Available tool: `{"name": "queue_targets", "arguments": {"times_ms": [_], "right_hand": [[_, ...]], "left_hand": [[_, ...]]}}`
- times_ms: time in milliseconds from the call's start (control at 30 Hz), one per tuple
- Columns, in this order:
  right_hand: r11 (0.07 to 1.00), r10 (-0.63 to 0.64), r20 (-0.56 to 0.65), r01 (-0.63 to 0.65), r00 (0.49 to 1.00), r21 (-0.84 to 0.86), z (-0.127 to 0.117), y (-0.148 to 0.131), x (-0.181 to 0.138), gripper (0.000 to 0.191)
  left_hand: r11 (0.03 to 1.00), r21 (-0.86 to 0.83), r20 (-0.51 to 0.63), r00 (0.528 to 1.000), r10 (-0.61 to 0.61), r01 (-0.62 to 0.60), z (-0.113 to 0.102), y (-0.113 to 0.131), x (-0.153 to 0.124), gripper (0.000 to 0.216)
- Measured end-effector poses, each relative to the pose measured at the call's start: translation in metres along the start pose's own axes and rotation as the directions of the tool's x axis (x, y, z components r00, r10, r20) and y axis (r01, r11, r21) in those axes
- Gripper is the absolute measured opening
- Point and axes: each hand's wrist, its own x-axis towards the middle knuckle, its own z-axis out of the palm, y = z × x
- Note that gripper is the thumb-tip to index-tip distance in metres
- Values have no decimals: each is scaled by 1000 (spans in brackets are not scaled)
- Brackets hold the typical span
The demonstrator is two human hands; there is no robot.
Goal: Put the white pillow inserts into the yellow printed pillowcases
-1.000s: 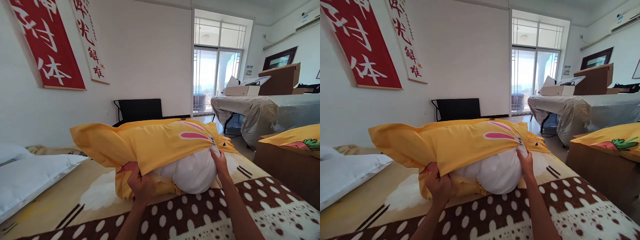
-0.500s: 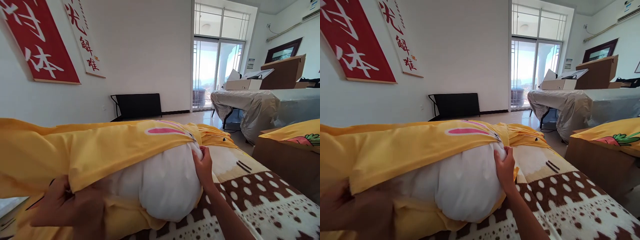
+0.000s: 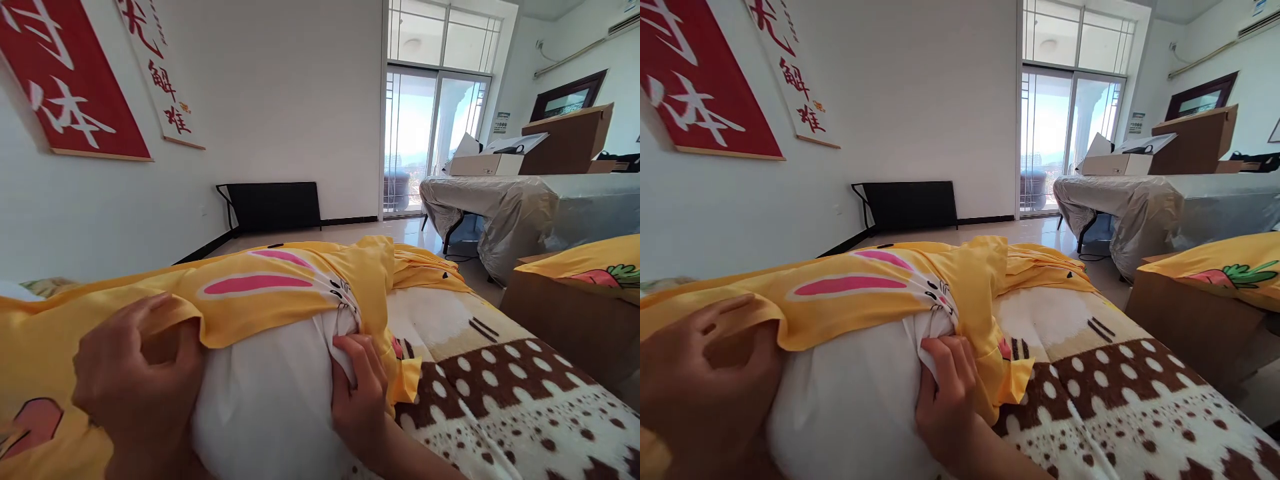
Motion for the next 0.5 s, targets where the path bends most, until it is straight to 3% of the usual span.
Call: {"name": "queue_targets", "arguments": {"times_ms": [67,167,267,400,500], "right_hand": [[1000,-20,-6,20,1000,9,0,-4,-1,30],[999,-34,-3,34,999,21,0,-7,-1,32],[998,-44,4,43,999,38,-1,-11,-2,32],[998,-55,25,54,998,37,-4,-16,-4,33],[998,-52,169,57,984,-30,-7,-20,-5,34]], "left_hand": [[983,-39,108,977,183,-180,-5,14,3,33],[884,-219,223,861,456,-412,-10,33,3,35],[827,-230,255,788,560,-513,-7,49,-3,39],[858,-146,157,845,511,-492,7,53,-9,34],[864,-186,97,866,490,-468,14,46,-9,30]]}}
